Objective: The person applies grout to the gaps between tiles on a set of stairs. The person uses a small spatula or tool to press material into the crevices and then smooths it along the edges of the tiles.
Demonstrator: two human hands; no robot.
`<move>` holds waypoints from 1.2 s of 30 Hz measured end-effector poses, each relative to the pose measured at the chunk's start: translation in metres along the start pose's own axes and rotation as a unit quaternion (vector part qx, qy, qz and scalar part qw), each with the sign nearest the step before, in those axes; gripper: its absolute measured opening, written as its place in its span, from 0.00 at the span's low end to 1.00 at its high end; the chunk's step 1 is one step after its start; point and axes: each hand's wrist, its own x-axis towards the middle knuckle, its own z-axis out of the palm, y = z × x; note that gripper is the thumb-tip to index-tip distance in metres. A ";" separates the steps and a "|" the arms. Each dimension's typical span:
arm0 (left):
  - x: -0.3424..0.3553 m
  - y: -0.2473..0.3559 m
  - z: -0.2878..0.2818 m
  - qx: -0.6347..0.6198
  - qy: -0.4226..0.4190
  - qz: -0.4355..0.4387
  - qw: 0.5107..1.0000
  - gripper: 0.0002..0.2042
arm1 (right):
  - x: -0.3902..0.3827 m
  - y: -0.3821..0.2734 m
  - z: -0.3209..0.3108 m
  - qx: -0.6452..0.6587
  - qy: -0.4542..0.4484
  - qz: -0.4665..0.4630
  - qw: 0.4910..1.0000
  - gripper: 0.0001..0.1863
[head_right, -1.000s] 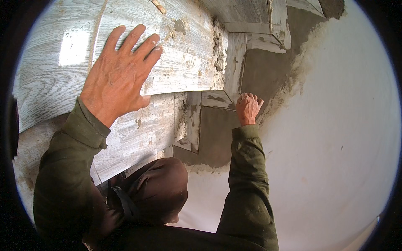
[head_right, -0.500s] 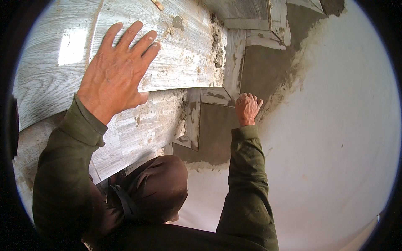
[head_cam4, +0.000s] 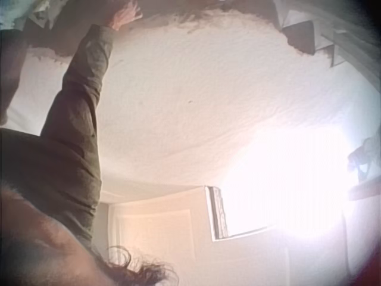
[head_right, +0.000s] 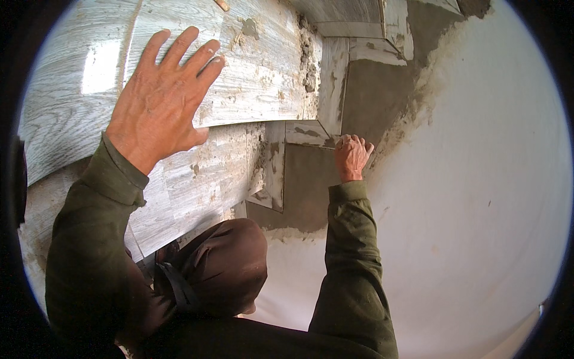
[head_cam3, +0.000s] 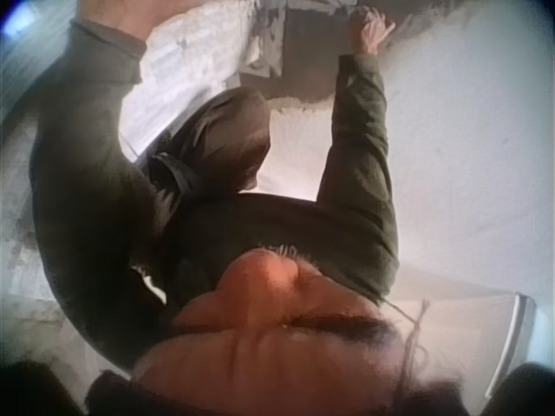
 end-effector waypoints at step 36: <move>-0.001 0.001 0.003 -0.009 0.002 -0.002 1.000 0.41 | -0.029 0.002 -0.002 0.010 0.004 -0.003 1.000 0.05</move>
